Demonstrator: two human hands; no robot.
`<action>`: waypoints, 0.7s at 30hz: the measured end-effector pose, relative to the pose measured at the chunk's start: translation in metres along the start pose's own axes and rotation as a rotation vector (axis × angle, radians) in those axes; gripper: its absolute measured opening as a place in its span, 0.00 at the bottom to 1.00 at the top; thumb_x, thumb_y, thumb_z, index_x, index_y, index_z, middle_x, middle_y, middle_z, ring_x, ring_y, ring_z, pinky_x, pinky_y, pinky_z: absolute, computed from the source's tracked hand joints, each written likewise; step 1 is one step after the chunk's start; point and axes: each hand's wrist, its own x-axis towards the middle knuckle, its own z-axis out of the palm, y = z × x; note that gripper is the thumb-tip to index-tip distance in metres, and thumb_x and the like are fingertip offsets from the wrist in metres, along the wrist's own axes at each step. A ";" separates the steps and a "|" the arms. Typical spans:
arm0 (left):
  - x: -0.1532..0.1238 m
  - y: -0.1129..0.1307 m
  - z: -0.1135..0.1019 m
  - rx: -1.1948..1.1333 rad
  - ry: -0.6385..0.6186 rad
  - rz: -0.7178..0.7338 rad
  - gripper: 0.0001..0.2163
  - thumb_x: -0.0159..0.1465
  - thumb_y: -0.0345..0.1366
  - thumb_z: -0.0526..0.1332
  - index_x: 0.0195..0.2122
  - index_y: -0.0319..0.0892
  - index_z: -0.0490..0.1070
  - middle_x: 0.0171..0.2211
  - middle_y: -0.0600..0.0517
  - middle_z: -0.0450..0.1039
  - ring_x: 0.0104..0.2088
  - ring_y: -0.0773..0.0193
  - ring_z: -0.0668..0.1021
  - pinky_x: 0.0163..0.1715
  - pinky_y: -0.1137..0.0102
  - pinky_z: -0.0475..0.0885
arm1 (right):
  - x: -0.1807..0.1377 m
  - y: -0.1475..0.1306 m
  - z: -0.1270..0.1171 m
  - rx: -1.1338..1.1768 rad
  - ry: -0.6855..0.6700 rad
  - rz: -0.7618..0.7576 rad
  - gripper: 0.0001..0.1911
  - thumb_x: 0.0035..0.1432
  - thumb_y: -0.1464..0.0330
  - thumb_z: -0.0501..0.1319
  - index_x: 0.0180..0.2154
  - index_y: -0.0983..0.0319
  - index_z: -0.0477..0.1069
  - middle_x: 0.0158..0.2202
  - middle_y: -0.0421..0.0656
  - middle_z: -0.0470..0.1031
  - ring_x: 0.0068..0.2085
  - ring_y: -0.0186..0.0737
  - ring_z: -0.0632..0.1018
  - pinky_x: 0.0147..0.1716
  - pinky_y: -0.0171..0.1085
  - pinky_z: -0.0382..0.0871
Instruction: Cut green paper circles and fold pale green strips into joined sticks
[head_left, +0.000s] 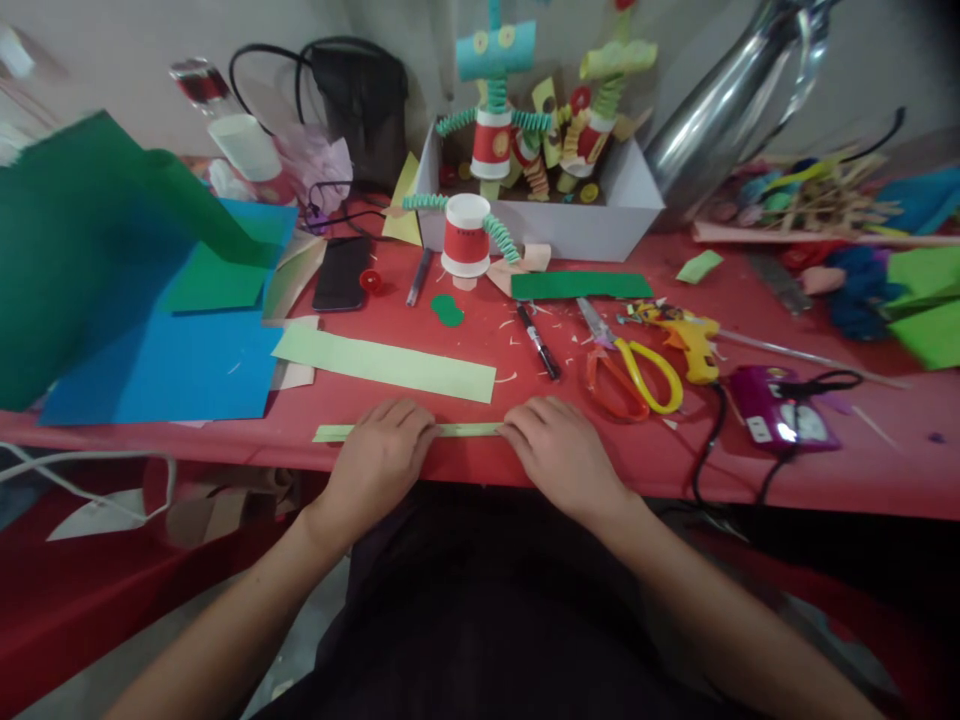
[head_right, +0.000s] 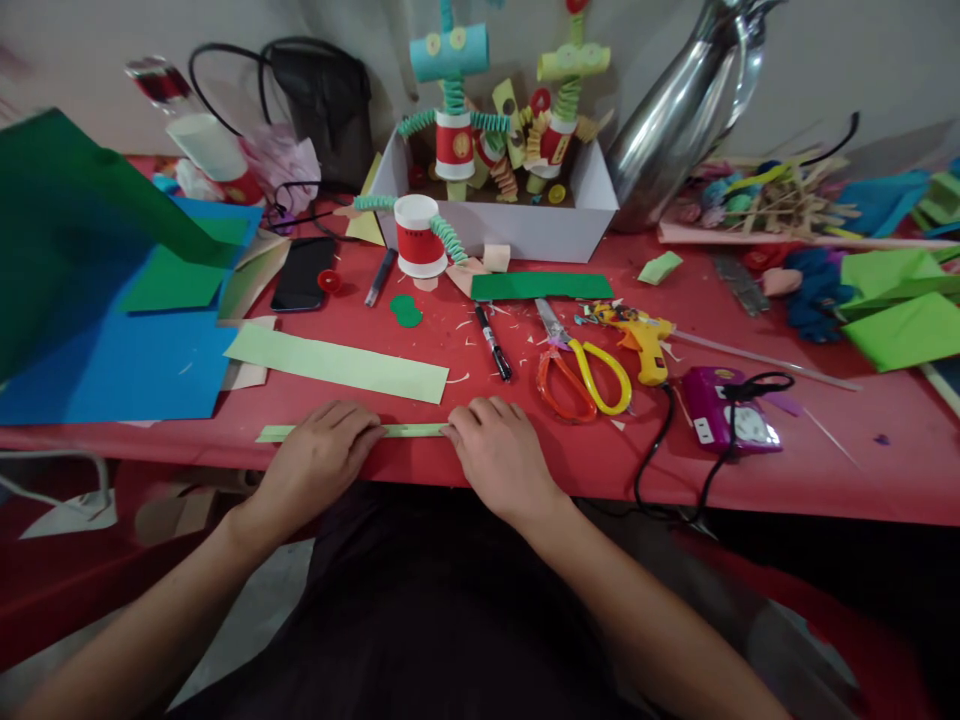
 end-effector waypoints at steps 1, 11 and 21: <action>0.001 -0.002 -0.001 -0.004 -0.028 -0.055 0.09 0.70 0.36 0.53 0.37 0.40 0.71 0.36 0.47 0.75 0.38 0.55 0.75 0.40 0.61 0.69 | 0.003 0.001 -0.001 -0.007 -0.019 0.021 0.12 0.69 0.63 0.56 0.35 0.62 0.71 0.32 0.43 0.74 0.35 0.42 0.72 0.35 0.40 0.57; -0.002 -0.016 -0.008 0.031 -0.093 -0.254 0.14 0.68 0.47 0.57 0.30 0.43 0.67 0.35 0.48 0.75 0.36 0.55 0.76 0.38 0.63 0.66 | 0.008 0.015 0.002 -0.083 -0.018 0.090 0.19 0.64 0.53 0.59 0.31 0.61 0.68 0.28 0.41 0.74 0.30 0.41 0.74 0.30 0.39 0.52; 0.012 0.011 -0.006 0.050 -0.069 -0.128 0.09 0.69 0.41 0.57 0.34 0.42 0.70 0.35 0.49 0.76 0.38 0.53 0.76 0.39 0.61 0.64 | 0.013 0.014 -0.009 0.016 -0.117 0.089 0.13 0.66 0.61 0.61 0.30 0.61 0.68 0.29 0.39 0.75 0.32 0.40 0.75 0.32 0.39 0.55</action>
